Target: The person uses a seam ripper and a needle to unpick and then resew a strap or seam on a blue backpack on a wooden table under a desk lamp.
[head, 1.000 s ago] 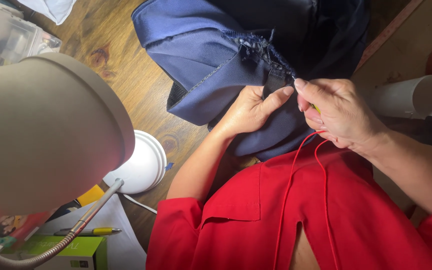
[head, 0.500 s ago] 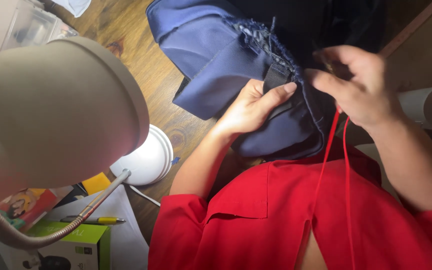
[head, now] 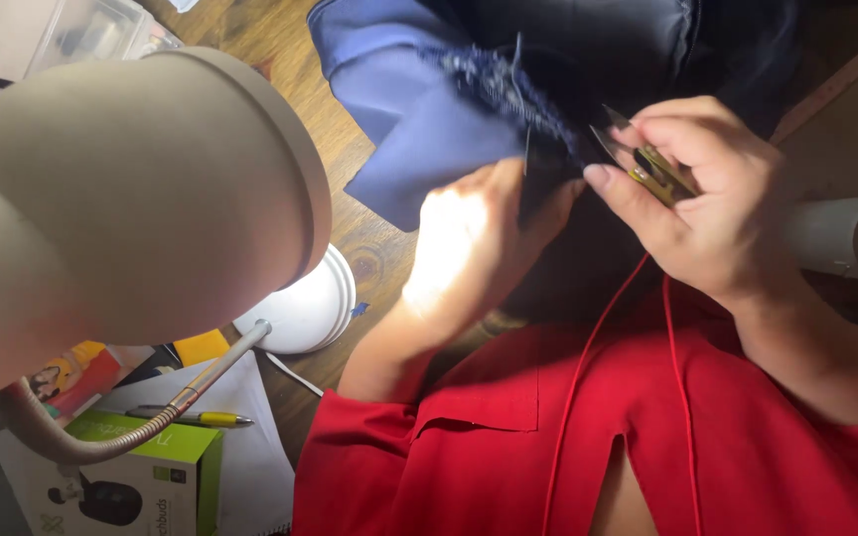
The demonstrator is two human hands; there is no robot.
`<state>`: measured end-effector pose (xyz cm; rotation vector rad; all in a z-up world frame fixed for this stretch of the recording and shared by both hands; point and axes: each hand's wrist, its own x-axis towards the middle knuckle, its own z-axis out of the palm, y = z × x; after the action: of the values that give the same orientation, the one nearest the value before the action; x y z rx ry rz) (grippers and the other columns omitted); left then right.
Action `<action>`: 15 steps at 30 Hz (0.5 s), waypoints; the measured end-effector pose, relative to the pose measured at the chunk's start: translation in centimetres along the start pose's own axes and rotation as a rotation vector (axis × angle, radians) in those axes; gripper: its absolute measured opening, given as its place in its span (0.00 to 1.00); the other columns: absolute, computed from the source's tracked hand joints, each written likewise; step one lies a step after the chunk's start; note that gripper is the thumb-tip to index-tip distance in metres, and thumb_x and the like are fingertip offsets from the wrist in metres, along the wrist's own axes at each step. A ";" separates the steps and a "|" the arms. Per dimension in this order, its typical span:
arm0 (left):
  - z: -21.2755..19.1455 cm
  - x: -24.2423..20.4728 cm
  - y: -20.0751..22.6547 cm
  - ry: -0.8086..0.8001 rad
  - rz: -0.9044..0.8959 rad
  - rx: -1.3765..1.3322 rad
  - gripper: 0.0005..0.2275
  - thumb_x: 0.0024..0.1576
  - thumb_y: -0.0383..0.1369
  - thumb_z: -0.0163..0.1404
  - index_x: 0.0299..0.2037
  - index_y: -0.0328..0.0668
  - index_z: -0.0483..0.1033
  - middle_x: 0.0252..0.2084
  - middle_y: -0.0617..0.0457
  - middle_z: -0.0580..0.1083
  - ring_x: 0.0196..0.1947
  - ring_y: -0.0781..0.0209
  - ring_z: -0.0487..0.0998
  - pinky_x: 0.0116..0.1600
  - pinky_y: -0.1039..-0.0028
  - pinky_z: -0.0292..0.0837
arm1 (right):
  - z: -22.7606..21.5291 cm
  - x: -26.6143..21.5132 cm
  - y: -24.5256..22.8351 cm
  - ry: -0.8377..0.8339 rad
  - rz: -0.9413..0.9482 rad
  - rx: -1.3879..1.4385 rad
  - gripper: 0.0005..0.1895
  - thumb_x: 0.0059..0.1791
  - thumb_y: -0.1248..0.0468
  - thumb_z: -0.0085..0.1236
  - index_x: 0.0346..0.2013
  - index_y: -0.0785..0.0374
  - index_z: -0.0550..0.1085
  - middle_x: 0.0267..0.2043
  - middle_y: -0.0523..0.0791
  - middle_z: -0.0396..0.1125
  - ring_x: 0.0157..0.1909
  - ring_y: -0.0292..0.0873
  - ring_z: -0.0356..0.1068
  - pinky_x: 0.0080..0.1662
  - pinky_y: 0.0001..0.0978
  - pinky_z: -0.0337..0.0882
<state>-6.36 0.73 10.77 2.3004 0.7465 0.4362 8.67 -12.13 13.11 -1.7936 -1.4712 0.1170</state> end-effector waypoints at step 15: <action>5.5 4.4 -5.1 -0.300 -0.039 -1.400 0.07 0.58 0.33 0.53 0.30 0.50 0.68 0.28 0.69 0.64 0.30 0.78 0.62 0.36 0.83 0.59 | 2.7 -0.6 4.3 -0.072 0.361 0.128 0.07 0.59 0.66 0.60 0.40 0.68 0.74 0.34 0.42 0.69 0.34 0.34 0.62 0.41 0.29 0.65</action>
<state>-2.23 3.87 3.79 0.9811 0.1640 0.3829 10.39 -11.35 8.39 -1.9471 -1.1459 0.4515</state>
